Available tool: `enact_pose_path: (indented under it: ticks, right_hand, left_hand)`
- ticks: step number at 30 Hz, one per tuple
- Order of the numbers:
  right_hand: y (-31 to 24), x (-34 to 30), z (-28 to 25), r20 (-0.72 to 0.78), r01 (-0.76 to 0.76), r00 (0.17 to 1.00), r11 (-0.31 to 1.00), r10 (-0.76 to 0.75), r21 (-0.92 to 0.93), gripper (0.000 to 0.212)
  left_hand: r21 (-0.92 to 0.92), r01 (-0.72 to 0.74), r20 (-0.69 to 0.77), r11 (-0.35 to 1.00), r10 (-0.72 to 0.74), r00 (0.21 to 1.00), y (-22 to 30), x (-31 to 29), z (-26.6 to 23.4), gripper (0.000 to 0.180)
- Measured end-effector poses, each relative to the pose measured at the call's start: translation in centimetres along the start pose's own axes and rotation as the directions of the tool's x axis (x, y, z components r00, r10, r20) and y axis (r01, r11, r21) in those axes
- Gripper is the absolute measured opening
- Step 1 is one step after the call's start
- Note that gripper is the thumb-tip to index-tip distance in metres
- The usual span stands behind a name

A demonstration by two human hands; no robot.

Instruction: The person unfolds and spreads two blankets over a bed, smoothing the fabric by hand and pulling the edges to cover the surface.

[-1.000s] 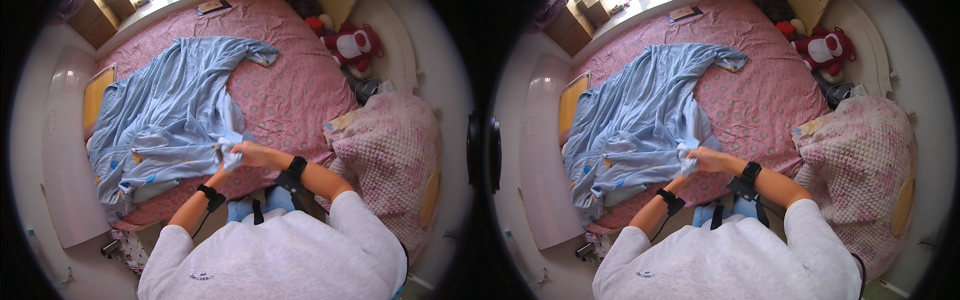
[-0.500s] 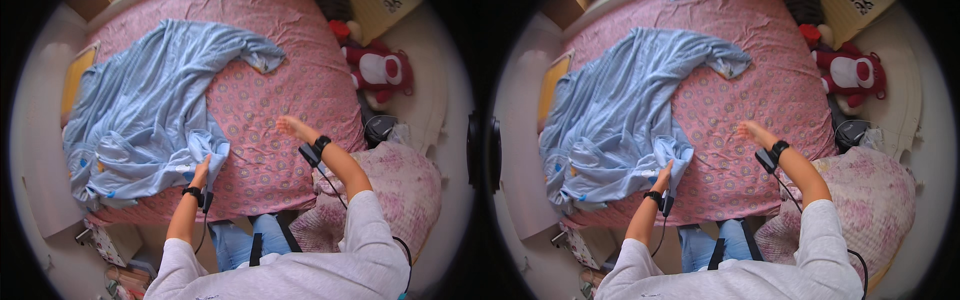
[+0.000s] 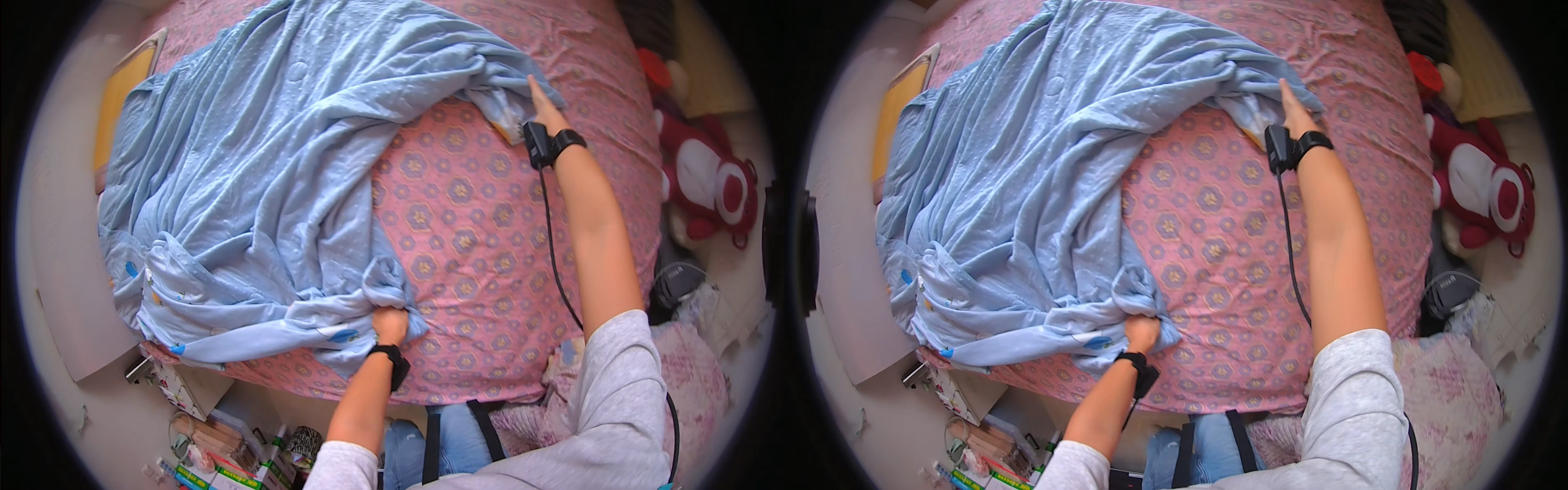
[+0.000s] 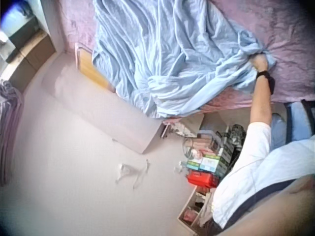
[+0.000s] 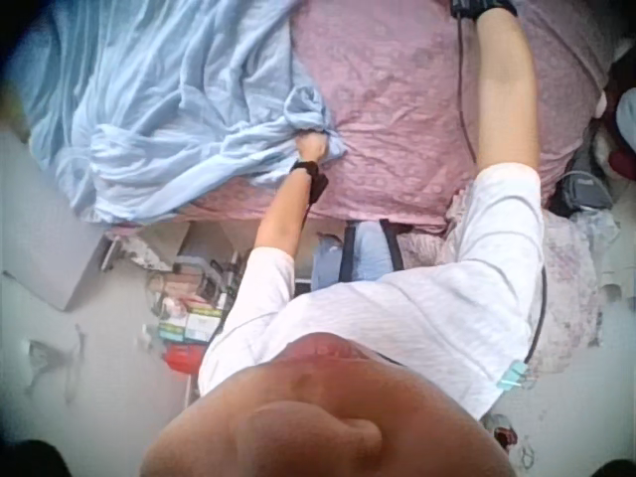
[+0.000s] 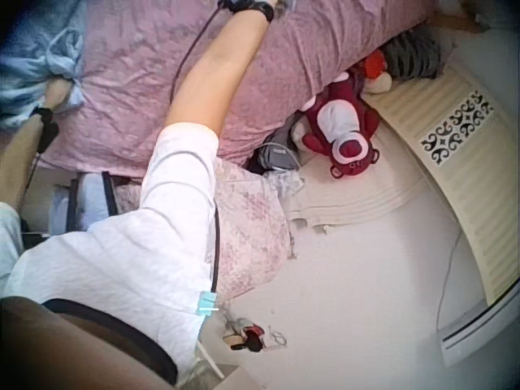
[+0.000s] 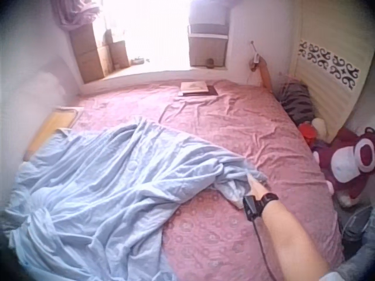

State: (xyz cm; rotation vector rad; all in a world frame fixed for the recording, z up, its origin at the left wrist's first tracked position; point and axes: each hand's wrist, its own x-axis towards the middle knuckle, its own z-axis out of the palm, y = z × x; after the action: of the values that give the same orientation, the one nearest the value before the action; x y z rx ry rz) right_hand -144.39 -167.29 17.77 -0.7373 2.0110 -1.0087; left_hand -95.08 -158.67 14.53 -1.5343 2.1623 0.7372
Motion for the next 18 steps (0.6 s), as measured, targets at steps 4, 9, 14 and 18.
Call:
enact_pose_path:
  ticks: [4, 9, 14, 18]
  right_hand:
    - [2.0, 8.7, -3.7, -0.155, -0.315, 0.899, 0.851, 0.409, 0.421, 0.068]
    - [-11.5, 6.6, 13.6, -0.066, 0.41, 0.829, 0.683, -0.556, -0.604, 0.029]
    - [-17.6, -11.9, 25.5, 0.74, 0.86, 0.289, 0.504, -0.608, 0.078, 0.019]
    - [-17.4, -11.6, 21.0, 0.628, 0.902, -0.431, -0.317, -0.648, 0.292, 0.007]
  left_hand:
    - [-0.08, 0.038, 0.014, 0.996, -0.037, 0.999, 2.6, 0.6, 0.7, 0.021]
    - [-0.099, 0.106, 0.008, 0.989, -0.106, 0.994, 0.8, 0.0, 0.2, 0.02]
    - [0.098, -0.023, -0.007, 0.995, 0.024, 1.0, -1.2, -0.7, 0.5, 0.017]
    - [-0.015, -0.013, -0.189, 1.0, 0.01, 0.982, -0.6, -0.2, -0.5, 0.015]
